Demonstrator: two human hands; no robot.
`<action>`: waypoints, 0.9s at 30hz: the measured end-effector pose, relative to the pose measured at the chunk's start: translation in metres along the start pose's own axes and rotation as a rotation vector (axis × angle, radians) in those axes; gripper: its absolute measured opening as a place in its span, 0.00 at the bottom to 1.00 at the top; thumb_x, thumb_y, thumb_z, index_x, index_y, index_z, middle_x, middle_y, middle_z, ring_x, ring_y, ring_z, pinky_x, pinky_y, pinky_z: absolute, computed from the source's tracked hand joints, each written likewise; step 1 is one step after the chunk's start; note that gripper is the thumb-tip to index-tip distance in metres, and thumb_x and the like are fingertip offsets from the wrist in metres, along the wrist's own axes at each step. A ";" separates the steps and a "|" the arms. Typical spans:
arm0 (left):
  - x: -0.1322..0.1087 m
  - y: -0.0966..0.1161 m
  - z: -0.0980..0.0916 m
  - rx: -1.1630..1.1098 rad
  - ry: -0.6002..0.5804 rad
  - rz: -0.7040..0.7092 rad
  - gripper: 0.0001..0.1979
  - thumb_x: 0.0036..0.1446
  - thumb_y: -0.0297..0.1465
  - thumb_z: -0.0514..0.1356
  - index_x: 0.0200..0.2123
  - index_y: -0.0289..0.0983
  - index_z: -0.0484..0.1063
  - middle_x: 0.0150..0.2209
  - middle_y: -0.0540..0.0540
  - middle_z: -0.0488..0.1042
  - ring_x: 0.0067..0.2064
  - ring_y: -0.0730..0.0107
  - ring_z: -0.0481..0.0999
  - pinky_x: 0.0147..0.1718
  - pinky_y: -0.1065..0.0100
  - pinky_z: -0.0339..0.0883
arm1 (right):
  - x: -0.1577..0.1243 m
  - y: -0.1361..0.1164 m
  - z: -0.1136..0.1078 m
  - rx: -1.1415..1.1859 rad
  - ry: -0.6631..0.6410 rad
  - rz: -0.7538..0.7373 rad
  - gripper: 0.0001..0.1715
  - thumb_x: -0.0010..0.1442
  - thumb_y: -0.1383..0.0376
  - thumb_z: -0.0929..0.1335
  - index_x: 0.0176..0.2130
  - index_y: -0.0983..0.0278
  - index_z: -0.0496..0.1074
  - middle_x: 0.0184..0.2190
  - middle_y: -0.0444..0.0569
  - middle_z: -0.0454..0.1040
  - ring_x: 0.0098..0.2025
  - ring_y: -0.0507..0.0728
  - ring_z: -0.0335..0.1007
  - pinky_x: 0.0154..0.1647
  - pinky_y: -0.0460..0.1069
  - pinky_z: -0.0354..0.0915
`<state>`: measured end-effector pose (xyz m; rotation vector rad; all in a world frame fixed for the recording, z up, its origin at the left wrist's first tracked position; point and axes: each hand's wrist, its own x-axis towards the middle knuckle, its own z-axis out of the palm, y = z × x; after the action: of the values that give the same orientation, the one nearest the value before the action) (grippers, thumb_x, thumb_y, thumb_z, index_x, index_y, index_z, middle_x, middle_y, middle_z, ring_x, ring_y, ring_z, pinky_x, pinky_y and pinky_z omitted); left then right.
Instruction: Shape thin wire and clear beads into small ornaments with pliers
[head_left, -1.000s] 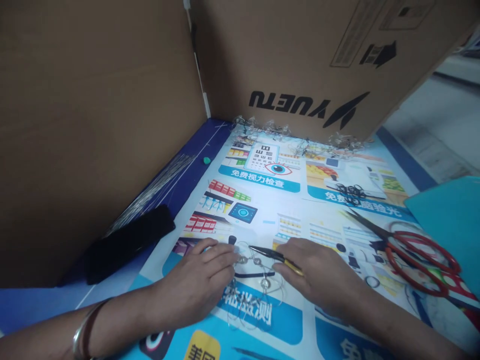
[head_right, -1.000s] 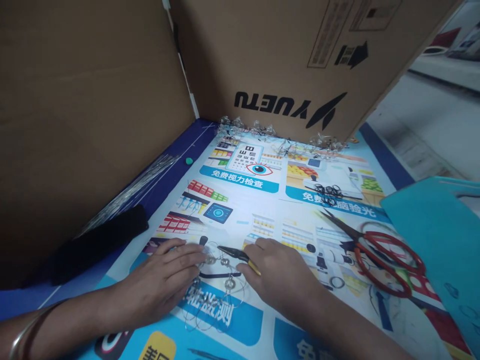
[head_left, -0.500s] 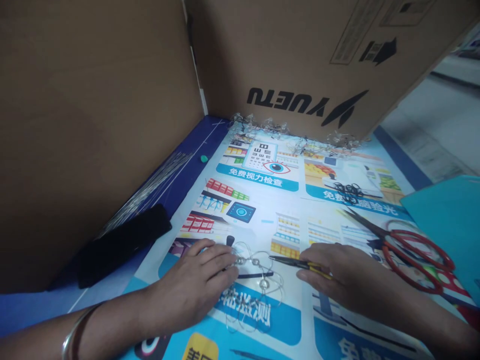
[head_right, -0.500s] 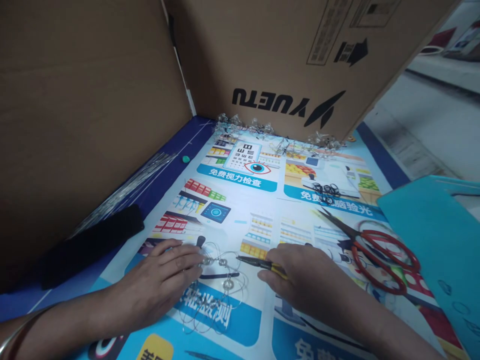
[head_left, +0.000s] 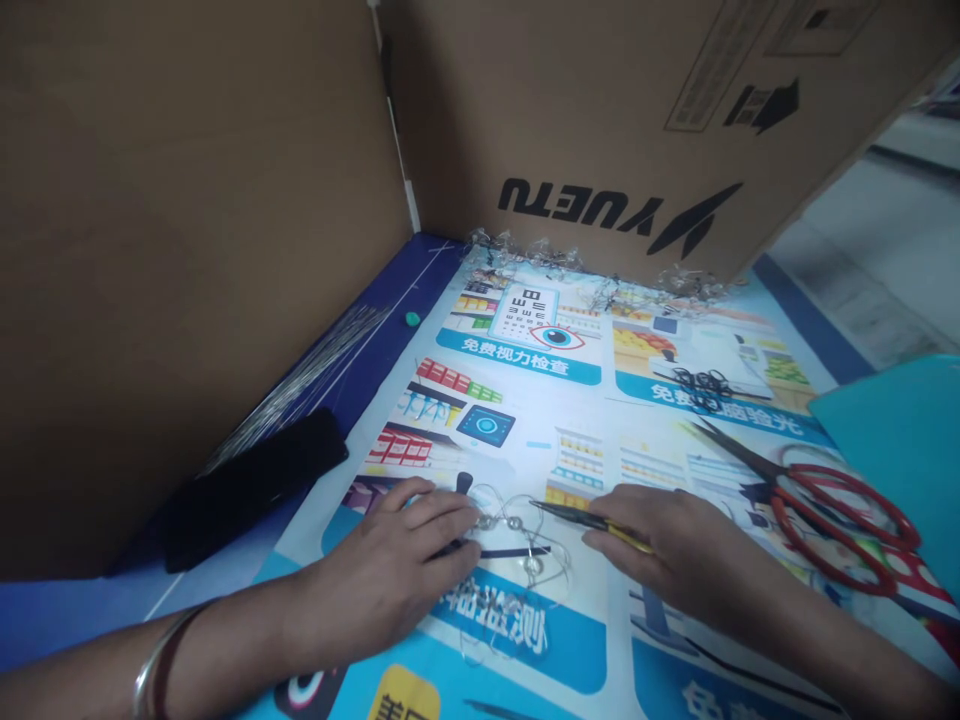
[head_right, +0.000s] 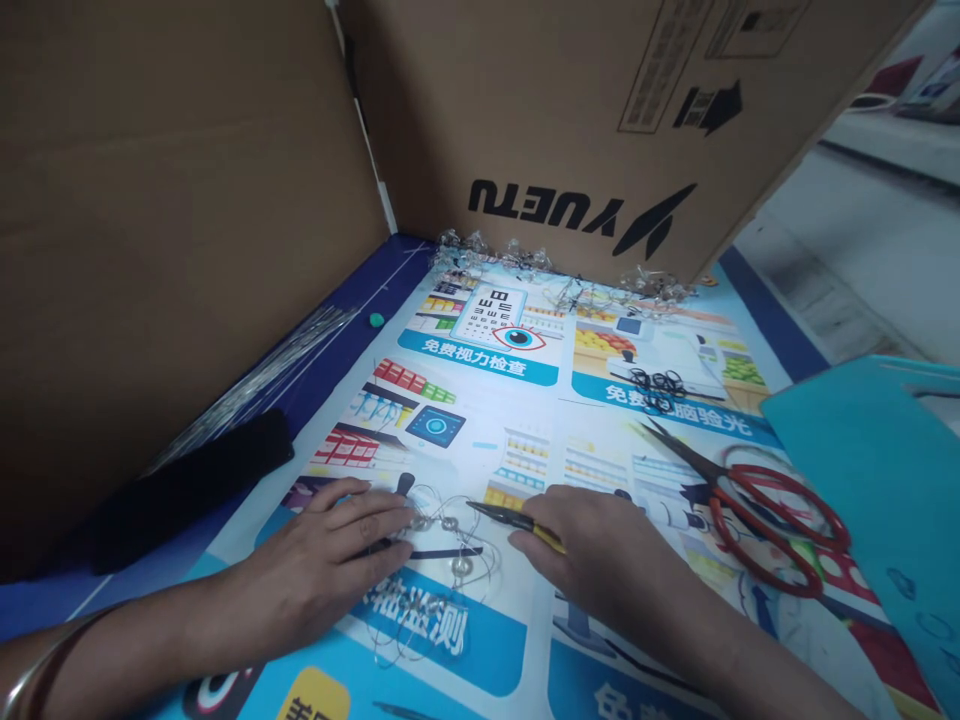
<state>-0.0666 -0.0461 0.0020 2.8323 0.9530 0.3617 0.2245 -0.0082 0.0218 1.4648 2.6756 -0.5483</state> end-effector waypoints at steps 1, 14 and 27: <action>0.000 0.000 0.000 0.003 -0.007 0.002 0.13 0.59 0.27 0.54 0.48 0.40 0.67 0.53 0.46 0.68 0.56 0.60 0.61 0.53 0.56 0.48 | 0.000 0.000 0.000 0.000 0.010 0.000 0.16 0.61 0.57 0.60 0.42 0.59 0.72 0.39 0.50 0.75 0.39 0.60 0.72 0.39 0.54 0.66; 0.001 -0.001 0.000 0.048 -0.041 0.020 0.14 0.57 0.25 0.55 0.47 0.39 0.67 0.54 0.43 0.66 0.56 0.58 0.60 0.52 0.54 0.49 | 0.003 -0.004 -0.003 0.015 -0.042 0.063 0.16 0.60 0.57 0.59 0.40 0.60 0.72 0.37 0.50 0.75 0.38 0.59 0.71 0.37 0.52 0.65; 0.000 -0.001 0.001 -0.014 -0.032 -0.028 0.16 0.56 0.26 0.56 0.48 0.40 0.67 0.53 0.46 0.67 0.56 0.59 0.61 0.54 0.55 0.48 | -0.010 0.012 -0.023 0.152 -0.178 -0.009 0.16 0.59 0.54 0.61 0.37 0.56 0.74 0.33 0.46 0.75 0.33 0.56 0.70 0.33 0.47 0.63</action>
<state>-0.0667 -0.0458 0.0006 2.8007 0.9793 0.3179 0.2426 -0.0027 0.0422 1.3649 2.5537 -0.8565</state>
